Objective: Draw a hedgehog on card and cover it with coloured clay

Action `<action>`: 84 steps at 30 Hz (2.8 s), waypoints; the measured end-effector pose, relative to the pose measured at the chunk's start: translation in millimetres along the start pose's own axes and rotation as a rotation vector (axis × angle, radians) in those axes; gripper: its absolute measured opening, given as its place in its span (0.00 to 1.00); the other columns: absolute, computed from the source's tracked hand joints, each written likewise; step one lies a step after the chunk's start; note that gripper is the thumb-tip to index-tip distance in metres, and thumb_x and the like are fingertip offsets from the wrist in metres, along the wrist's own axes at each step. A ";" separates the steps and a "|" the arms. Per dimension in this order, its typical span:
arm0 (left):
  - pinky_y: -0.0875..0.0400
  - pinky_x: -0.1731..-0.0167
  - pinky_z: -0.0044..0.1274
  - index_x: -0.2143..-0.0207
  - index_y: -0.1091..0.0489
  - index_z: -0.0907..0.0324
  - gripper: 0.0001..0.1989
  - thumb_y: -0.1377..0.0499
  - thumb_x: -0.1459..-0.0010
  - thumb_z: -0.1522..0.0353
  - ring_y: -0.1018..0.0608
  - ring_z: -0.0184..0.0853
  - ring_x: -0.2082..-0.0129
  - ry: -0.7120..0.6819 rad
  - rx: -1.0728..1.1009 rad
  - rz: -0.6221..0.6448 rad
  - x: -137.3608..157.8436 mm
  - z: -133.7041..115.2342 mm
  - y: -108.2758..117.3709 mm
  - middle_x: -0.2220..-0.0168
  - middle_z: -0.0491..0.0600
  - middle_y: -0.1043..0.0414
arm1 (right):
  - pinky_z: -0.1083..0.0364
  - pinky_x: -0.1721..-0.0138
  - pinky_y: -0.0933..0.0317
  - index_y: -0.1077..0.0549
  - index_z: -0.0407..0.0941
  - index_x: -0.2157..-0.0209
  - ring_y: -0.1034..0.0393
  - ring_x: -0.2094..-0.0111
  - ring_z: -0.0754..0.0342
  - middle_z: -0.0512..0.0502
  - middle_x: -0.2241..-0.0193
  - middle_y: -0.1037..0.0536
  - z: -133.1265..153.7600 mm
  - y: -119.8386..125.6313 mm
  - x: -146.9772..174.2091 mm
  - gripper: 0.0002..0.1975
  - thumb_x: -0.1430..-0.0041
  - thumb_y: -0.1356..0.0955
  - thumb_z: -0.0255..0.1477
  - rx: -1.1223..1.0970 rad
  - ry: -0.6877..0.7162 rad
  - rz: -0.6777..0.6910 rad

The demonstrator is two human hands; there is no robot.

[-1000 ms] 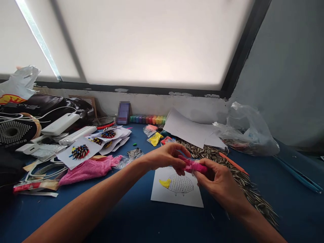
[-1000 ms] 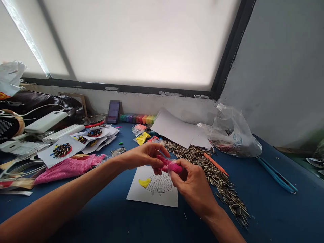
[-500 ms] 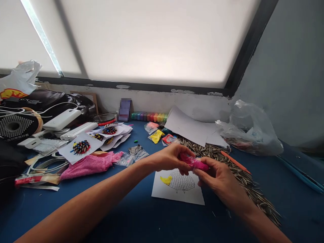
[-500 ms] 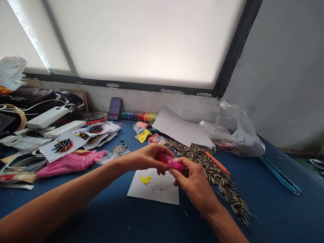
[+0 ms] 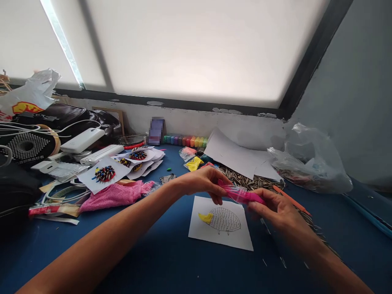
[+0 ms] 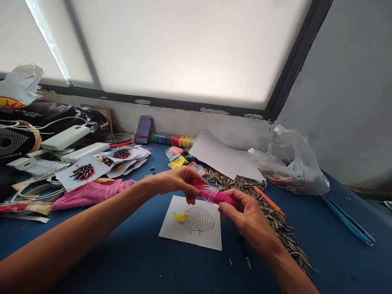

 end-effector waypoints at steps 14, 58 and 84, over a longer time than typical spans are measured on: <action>0.24 0.69 0.24 0.56 0.25 0.65 0.24 0.28 0.54 0.63 0.20 0.31 0.74 0.014 0.020 -0.053 0.1 -3.3 -3.0 0.73 0.49 0.23 | 0.53 0.68 0.29 0.24 0.45 0.72 0.27 0.72 0.53 0.48 0.73 0.24 -5.2 1.1 -2.9 0.22 0.59 0.23 0.48 -0.522 -0.148 -0.108; 0.32 0.79 0.20 0.71 0.29 0.64 0.14 0.30 0.53 0.64 0.25 0.27 0.80 0.012 0.094 -0.163 -9.3 2.6 -33.3 0.73 0.48 0.24 | 0.58 0.71 0.38 0.23 0.46 0.76 0.33 0.74 0.56 0.51 0.77 0.26 -7.8 -17.2 5.6 0.11 0.57 0.23 0.37 -0.194 0.058 -0.204; 0.29 0.69 0.24 0.63 0.28 0.65 0.22 0.34 0.48 0.54 0.23 0.29 0.72 -0.036 0.136 -0.386 -6.2 6.5 -4.6 0.65 0.52 0.24 | 0.58 0.75 0.36 0.32 0.45 0.80 0.37 0.79 0.60 0.52 0.78 0.30 2.4 -0.2 3.3 0.21 0.57 0.24 0.46 -0.457 -0.138 -0.127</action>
Point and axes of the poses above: each hand's wrist, its own x-axis away from the middle knuckle, its own y-axis out of the back of the hand, z = x × y, the point moved 1 cm from there along -x, towards the middle knuckle
